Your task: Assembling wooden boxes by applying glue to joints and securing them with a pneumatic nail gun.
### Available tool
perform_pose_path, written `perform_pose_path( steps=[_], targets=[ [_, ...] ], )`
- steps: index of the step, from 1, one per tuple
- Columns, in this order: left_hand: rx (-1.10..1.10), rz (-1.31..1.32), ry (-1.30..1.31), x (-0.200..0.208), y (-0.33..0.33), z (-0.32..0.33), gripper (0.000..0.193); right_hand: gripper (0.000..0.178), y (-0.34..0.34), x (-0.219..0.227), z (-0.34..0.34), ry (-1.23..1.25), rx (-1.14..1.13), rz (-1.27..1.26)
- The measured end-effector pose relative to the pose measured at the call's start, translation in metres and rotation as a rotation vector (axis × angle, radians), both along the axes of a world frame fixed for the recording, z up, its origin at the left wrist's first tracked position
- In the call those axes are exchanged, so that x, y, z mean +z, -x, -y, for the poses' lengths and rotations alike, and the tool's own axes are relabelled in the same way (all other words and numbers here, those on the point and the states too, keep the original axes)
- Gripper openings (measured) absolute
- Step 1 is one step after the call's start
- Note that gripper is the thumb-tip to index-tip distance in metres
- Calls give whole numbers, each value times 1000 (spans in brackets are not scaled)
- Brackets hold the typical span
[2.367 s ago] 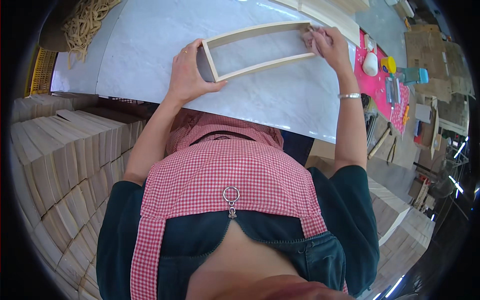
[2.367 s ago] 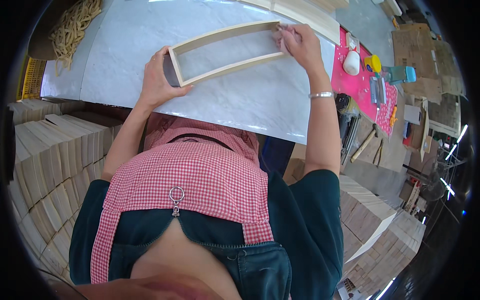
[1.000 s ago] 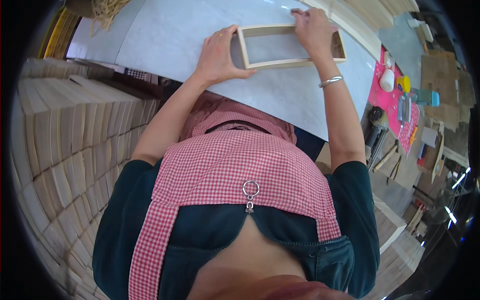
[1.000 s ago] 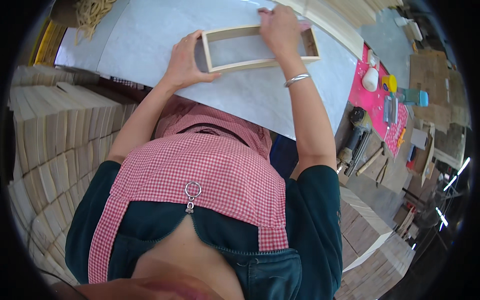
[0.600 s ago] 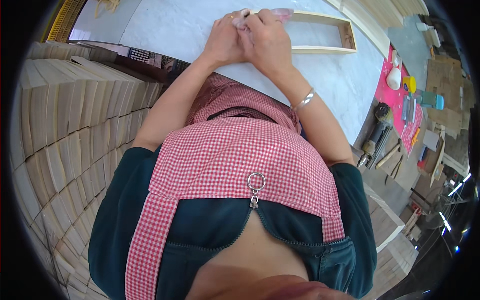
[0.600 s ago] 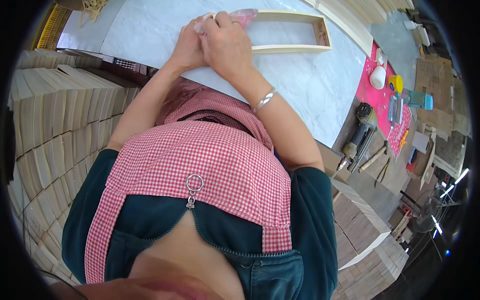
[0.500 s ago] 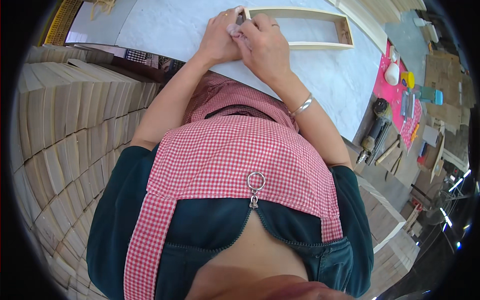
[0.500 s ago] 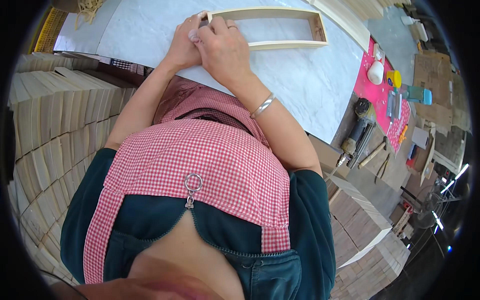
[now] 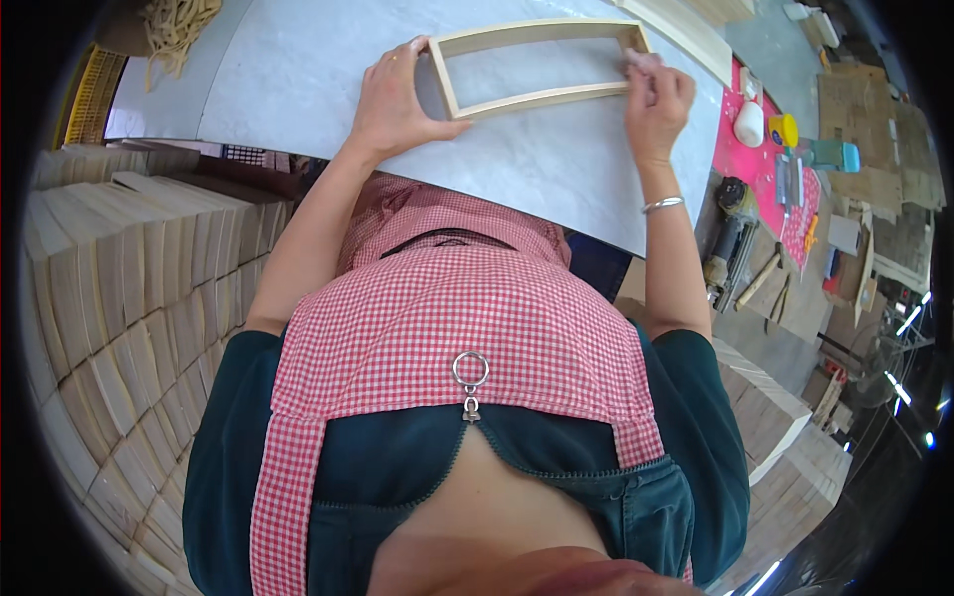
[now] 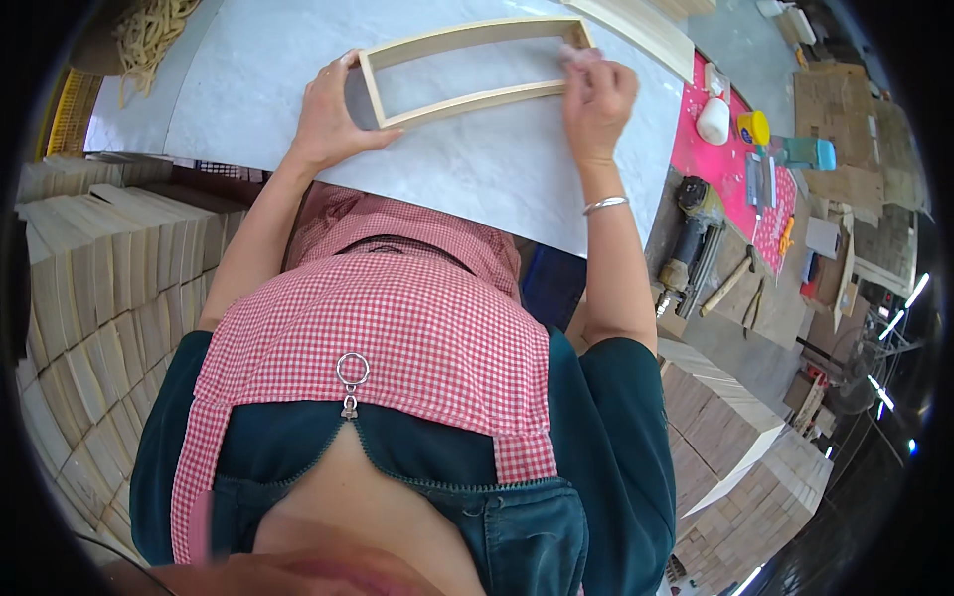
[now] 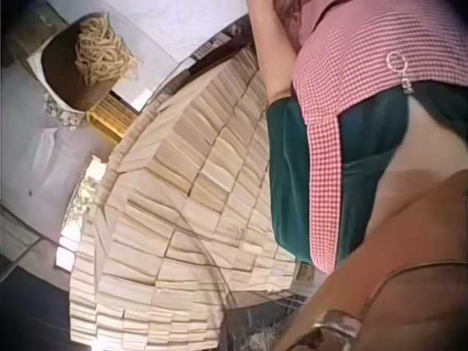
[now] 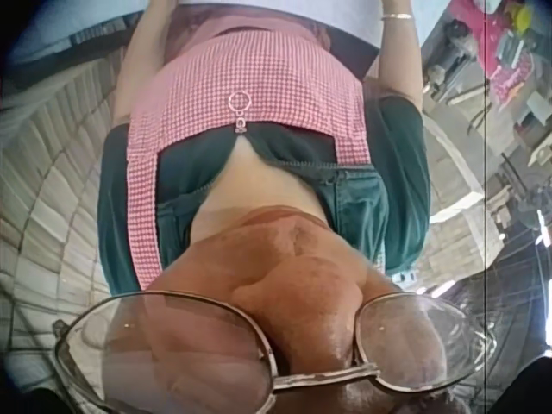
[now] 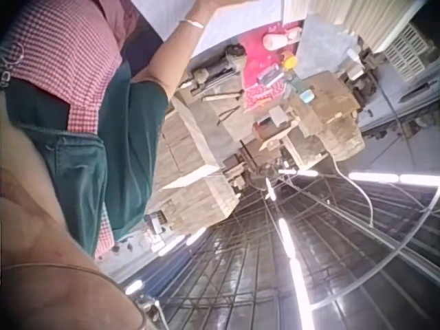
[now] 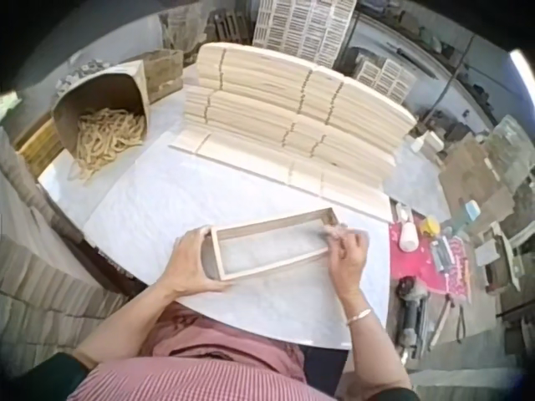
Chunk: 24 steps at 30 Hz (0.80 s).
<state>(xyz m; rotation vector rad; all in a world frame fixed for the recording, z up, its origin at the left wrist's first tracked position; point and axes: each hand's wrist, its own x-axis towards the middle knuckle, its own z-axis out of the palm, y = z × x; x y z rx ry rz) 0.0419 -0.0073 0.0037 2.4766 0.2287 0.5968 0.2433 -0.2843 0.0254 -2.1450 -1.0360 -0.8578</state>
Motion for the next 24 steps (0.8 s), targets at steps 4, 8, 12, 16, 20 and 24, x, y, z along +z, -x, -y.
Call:
perform_pose_path(
  steps=[4,8,12,16,20,24],
  targets=[
    [-5,-22,18,-1,1,3,108,11,-2,0,0,-237,-165,-185],
    [-1,-18,-2,-3,-1,3,108,8,64,0,-50,-167,-28,-75],
    [-5,22,53,-6,-5,3,108,21,140,5,-97,-295,170,-360],
    [-6,-3,30,-2,0,0,109,16,75,4,-54,-113,121,-27],
    [-6,-23,11,-2,2,1,109,11,-7,12,-3,-174,-215,-69],
    [13,-28,-2,-2,-3,2,110,11,-35,39,-42,-115,-216,-207]
  ],
)
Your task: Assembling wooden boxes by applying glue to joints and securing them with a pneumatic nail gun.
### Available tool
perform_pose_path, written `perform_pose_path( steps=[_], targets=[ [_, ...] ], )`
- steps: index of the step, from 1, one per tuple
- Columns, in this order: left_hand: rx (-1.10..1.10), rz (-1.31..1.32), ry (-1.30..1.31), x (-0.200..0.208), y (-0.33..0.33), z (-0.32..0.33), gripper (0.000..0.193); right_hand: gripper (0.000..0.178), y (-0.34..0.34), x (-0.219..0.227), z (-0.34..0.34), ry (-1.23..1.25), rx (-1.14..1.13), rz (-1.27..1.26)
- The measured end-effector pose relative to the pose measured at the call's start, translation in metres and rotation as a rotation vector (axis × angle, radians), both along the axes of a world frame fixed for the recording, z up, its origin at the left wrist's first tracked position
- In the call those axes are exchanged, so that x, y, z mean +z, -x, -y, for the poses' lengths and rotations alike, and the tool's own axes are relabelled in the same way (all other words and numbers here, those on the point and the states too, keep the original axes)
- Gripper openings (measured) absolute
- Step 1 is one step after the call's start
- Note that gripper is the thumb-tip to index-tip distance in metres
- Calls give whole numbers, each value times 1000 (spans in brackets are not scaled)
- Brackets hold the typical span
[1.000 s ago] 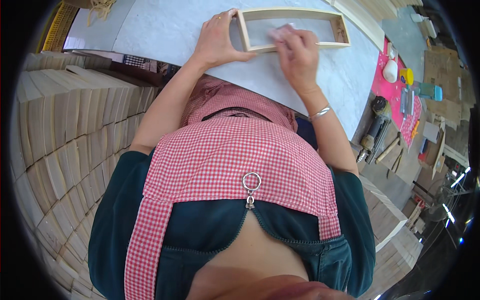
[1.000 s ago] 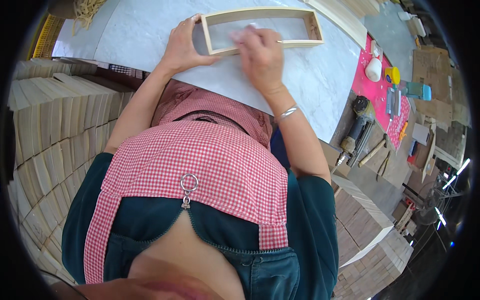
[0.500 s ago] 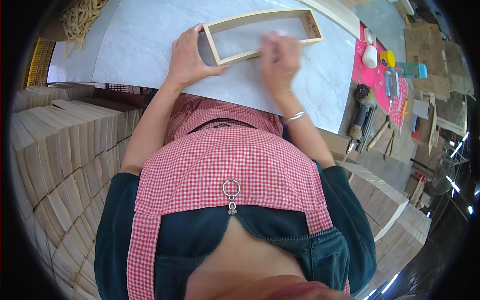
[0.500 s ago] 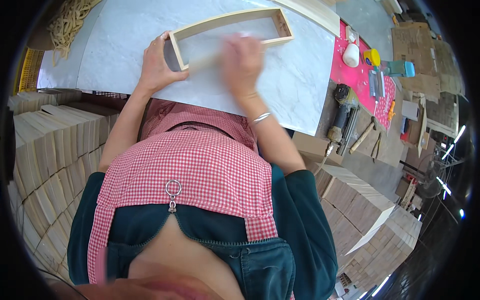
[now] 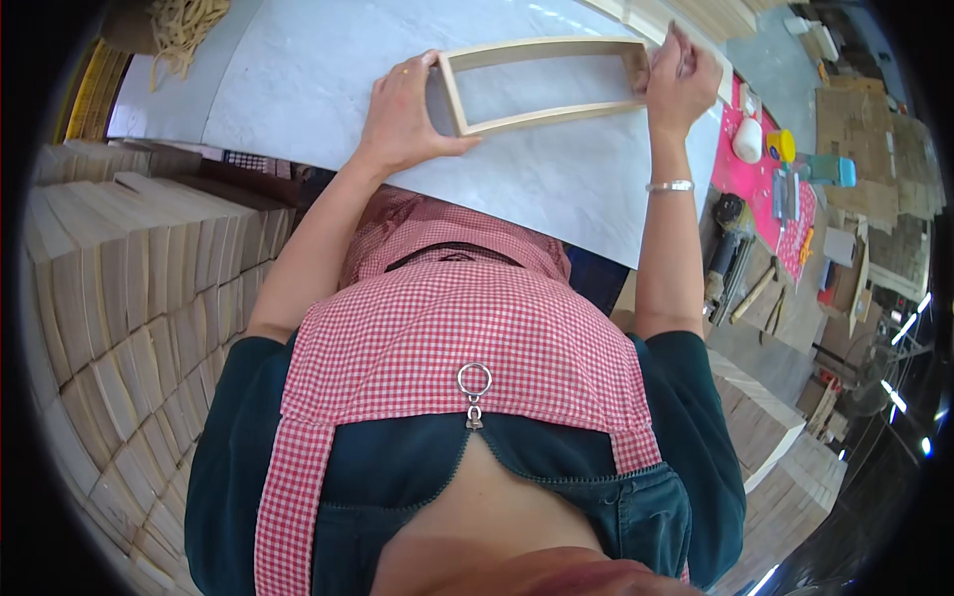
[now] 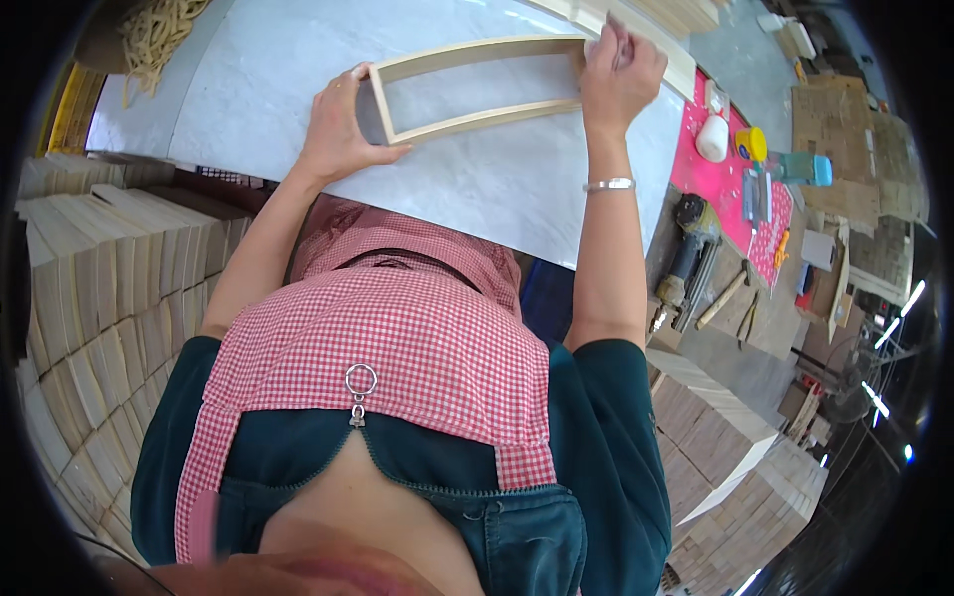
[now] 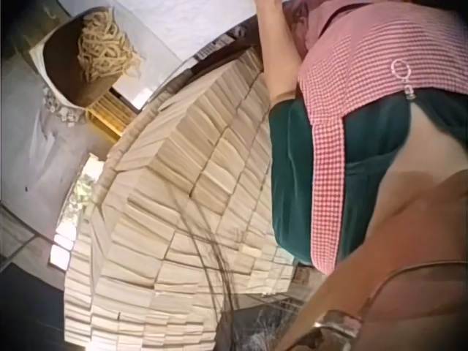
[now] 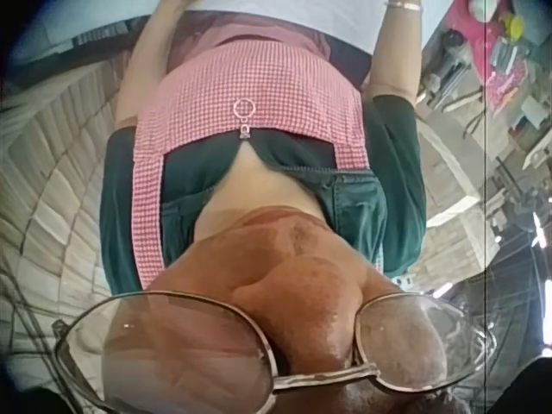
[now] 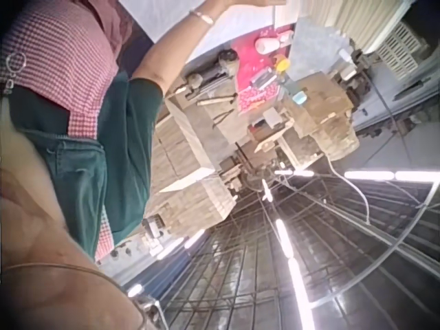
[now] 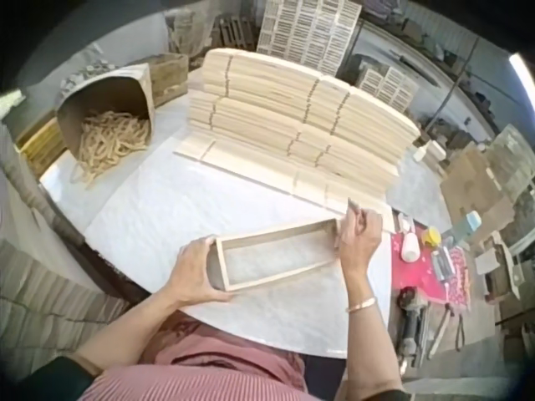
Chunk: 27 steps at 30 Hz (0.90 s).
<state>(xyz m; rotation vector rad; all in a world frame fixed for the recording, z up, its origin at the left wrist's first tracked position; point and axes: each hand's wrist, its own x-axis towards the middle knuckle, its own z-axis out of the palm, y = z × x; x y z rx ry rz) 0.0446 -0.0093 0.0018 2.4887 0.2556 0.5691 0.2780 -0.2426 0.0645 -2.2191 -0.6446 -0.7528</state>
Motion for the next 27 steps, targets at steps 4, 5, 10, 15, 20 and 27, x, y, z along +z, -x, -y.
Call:
perform_pose_path(
  steps=[4,5,10,15,20,27],
  targets=[
    [13,3,-5,-1,4,-2,111,16,-4,8,-70,323,37,-369],
    [21,10,-15,-3,5,-4,110,16,12,16,-93,481,82,-476],
    [18,-17,-1,-1,1,0,108,16,101,-13,-153,369,547,-140],
    [-25,-130,103,7,4,-3,103,8,138,-18,-128,155,642,72],
    [-28,89,25,-14,2,-11,97,11,179,5,-71,195,743,-63],
    [-14,-37,513,19,6,-12,85,13,113,35,75,-80,278,-497]
  ],
)
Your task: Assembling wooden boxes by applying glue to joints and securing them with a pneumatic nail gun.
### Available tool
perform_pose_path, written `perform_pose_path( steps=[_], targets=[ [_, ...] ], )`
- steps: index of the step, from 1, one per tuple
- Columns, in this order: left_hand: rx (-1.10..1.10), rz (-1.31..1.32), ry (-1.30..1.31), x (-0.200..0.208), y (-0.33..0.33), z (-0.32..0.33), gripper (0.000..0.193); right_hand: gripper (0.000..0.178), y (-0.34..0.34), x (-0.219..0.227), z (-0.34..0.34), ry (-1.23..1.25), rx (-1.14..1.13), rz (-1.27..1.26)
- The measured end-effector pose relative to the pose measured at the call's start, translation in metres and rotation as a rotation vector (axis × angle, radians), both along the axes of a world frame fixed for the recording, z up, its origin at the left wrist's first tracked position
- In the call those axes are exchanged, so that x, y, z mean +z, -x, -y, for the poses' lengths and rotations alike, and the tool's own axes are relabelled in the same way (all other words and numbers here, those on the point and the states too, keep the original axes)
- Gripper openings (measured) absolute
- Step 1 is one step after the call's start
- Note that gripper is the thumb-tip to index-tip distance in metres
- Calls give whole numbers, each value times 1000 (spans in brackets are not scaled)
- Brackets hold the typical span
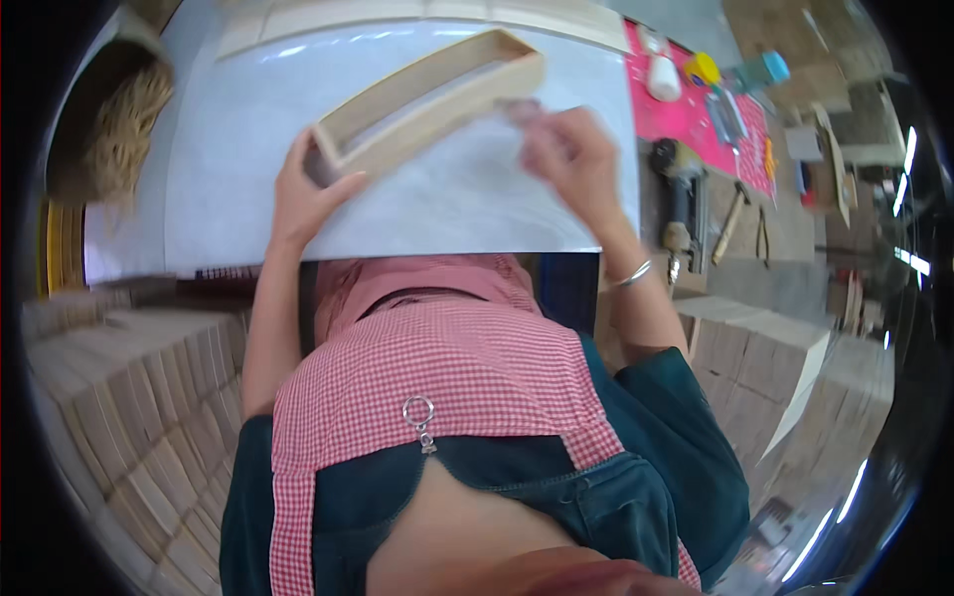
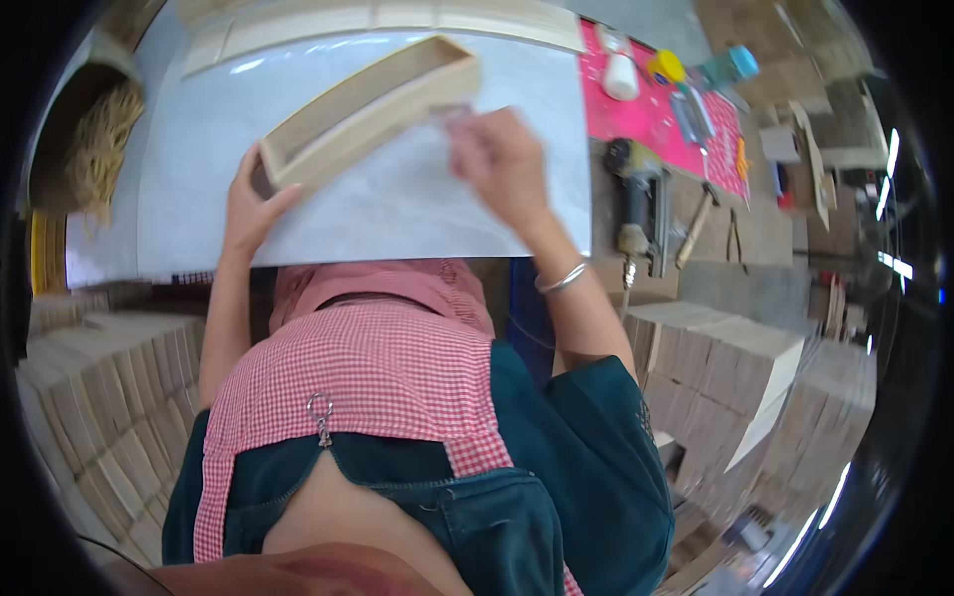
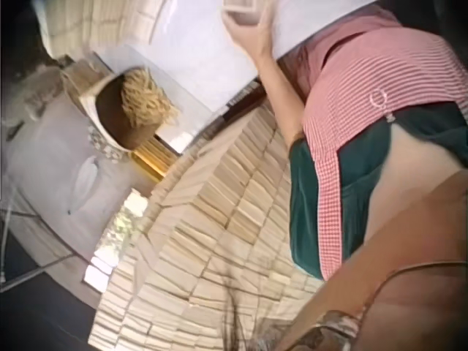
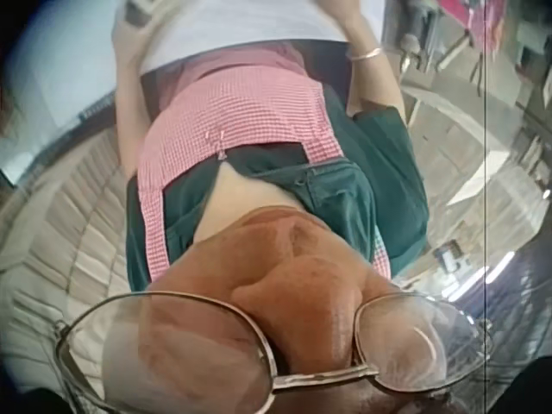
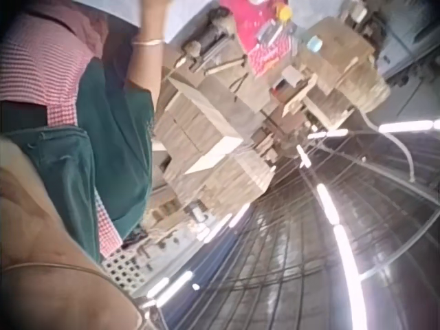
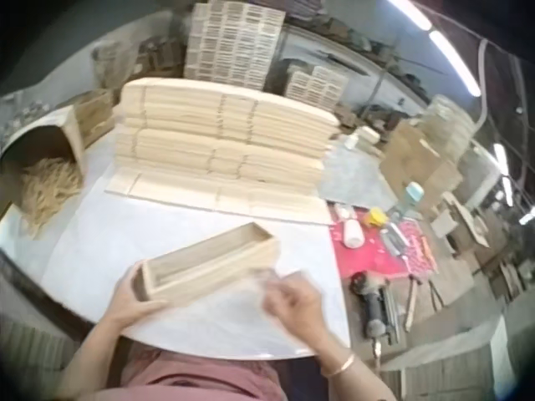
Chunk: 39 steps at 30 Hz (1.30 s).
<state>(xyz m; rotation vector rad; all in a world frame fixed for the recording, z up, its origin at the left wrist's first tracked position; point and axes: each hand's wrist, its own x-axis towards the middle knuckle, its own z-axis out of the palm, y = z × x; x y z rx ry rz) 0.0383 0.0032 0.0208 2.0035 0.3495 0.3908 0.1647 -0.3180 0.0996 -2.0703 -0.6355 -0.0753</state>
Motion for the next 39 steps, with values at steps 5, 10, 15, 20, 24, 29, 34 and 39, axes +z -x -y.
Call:
perform_pose_path(
  steps=[5,10,15,20,24,29,34,39],
  targets=[
    [-30,-308,535,41,6,-17,68,33,-119,27,155,200,-744,396],
    [-61,-623,791,81,3,-7,67,58,-193,-13,232,768,-1039,320],
    [-29,-657,718,74,-17,-38,58,77,-273,-70,227,782,-814,311],
    [47,-595,247,64,-9,-32,38,83,-303,-97,198,765,-693,-23],
    [92,-439,-270,60,3,-5,27,85,-312,-108,214,730,-727,-127],
    [-260,287,-926,58,-15,64,26,77,-282,-71,178,260,-839,-16],
    [-274,34,-806,14,-34,90,32,68,-177,12,115,-397,-751,112],
    [-125,149,-885,10,-33,103,38,59,-99,18,39,-753,-487,134]
  ],
)
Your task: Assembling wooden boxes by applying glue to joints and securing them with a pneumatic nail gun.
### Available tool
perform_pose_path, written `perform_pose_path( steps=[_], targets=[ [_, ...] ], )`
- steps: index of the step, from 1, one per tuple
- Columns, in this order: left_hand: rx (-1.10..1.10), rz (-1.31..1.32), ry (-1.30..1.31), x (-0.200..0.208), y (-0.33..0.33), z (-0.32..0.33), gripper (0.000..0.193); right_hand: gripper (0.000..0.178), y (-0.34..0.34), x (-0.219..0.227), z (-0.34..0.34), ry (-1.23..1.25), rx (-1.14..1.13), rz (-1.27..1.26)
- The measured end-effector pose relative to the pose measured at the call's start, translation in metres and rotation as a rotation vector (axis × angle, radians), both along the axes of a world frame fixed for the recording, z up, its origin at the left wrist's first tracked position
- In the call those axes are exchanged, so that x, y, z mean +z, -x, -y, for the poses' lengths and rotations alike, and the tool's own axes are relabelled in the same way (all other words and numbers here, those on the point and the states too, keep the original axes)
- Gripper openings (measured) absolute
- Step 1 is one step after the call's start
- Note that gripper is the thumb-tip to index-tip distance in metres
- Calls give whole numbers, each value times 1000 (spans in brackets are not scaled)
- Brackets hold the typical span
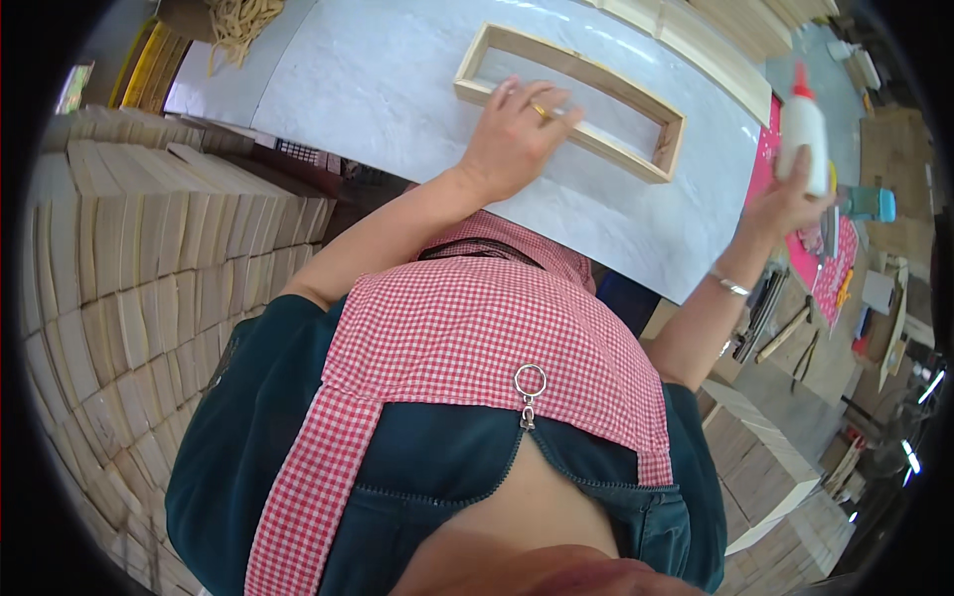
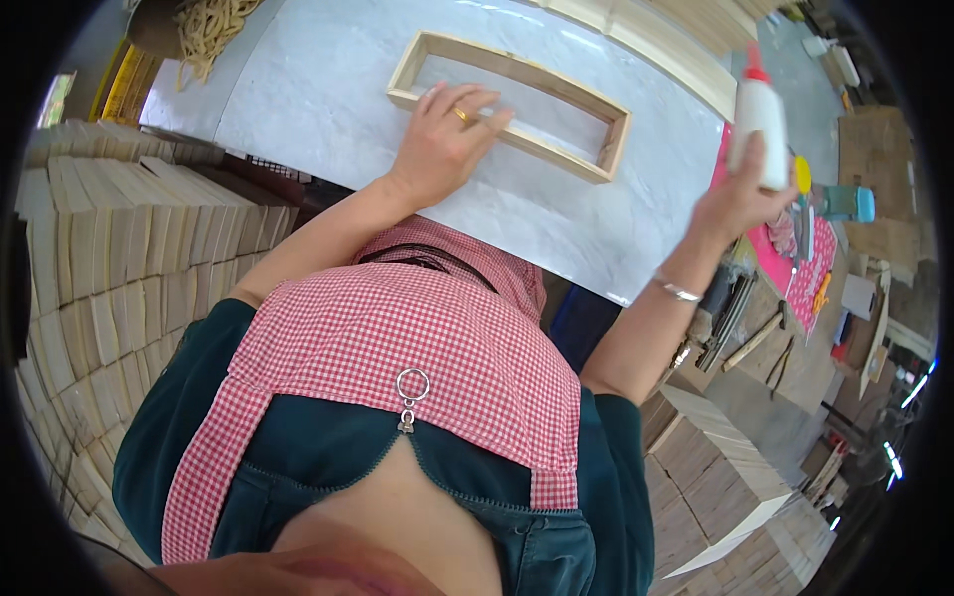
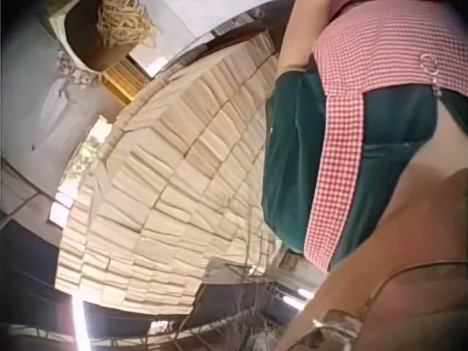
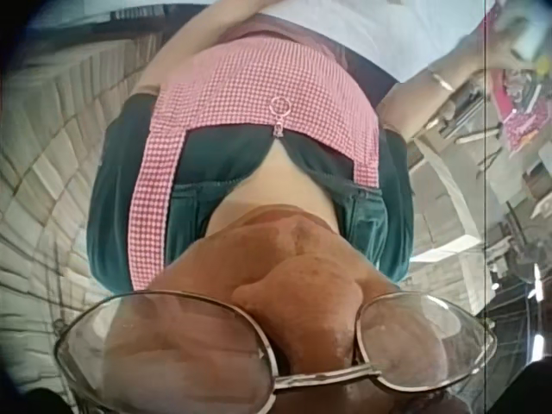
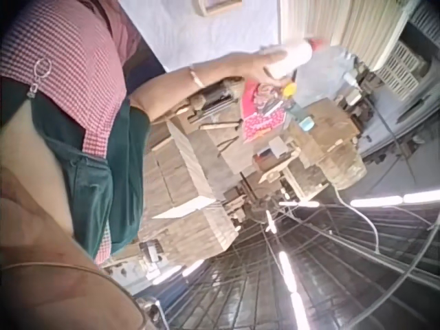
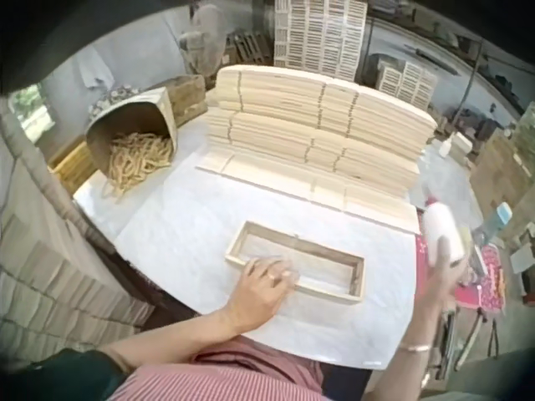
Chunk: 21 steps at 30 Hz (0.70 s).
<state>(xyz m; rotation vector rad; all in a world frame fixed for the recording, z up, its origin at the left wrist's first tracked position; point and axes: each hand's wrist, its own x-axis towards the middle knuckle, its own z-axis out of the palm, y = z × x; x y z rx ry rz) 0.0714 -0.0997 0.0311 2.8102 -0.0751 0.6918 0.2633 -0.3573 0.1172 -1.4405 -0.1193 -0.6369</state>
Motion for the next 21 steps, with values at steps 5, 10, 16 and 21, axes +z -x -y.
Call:
perform_pose_path(
  steps=[5,10,16,21],
  targets=[
    [-42,140,-24,-6,24,7,46,49,79,-34,-71,176,320,-106],
    [-97,108,79,-21,34,8,54,50,114,-41,-118,376,587,-77],
    [-97,105,83,-27,34,7,57,53,115,-42,-144,428,701,-18],
    [-105,70,76,-28,35,7,56,55,113,-41,-147,486,713,35]
  ],
)
